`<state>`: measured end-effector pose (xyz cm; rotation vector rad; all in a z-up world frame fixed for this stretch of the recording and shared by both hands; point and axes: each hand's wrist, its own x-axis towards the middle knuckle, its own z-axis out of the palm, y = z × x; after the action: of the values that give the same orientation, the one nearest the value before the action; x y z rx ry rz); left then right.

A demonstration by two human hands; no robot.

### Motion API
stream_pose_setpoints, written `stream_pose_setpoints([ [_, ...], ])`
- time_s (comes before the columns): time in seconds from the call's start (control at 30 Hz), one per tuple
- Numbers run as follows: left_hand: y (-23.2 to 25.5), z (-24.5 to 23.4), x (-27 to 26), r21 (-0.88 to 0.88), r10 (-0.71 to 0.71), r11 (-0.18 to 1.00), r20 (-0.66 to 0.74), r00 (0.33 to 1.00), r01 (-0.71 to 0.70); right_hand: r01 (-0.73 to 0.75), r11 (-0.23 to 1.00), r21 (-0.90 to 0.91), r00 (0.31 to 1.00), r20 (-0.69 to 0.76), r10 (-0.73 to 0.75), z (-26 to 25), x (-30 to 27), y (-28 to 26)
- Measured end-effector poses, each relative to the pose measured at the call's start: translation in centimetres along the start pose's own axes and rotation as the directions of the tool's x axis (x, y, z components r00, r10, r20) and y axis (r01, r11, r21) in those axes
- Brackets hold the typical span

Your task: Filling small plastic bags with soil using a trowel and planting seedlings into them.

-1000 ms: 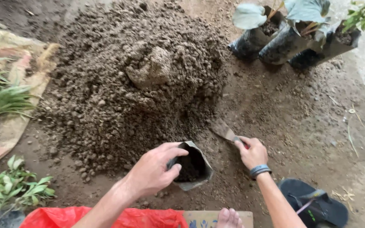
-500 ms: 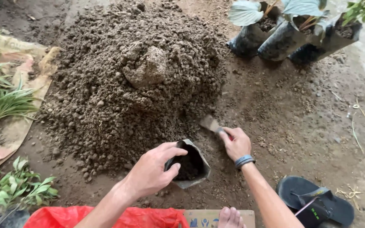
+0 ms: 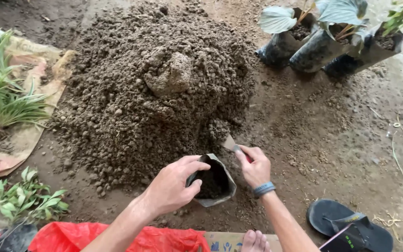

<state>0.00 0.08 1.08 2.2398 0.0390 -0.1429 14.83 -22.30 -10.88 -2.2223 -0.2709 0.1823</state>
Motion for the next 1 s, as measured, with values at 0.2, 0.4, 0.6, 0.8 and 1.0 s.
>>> stream_pose_setpoints([
  [0.2, 0.1, -0.3, -0.1, -0.049, -0.065, 0.996, 0.103, 0.993, 0.070, -0.089, 0.991, -0.100, 0.983, 0.150, 0.103, -6.6, -2.0, -6.4],
  [0.4, -0.1, -0.3, 0.1, -0.120, -0.041, 0.991, 0.083, 0.996, 0.051, 0.262, 0.935, -0.240, 0.962, 0.144, -0.233, -11.9, -5.4, -9.3],
  [0.6, 0.2, -0.6, 0.3, -0.176, -0.051, 0.982, 0.096, 0.994, 0.067, 0.640, 0.404, -0.654, 0.548, 0.020, -0.836, -8.8, -9.7, -9.3],
  [0.8, 0.0, -0.5, -0.1, -0.114, -0.017, 0.993, 0.112, 0.994, 0.029, 0.589, 0.623, -0.516, 0.654, -0.150, -0.742, -10.0, -9.0, -7.6],
  [1.0, 1.0, -1.2, -0.4, -0.115, -0.002, 0.993, 0.116, 0.993, 0.015, -0.101, 0.886, -0.452, 0.993, 0.007, 0.117, -8.2, -1.3, 2.7],
])
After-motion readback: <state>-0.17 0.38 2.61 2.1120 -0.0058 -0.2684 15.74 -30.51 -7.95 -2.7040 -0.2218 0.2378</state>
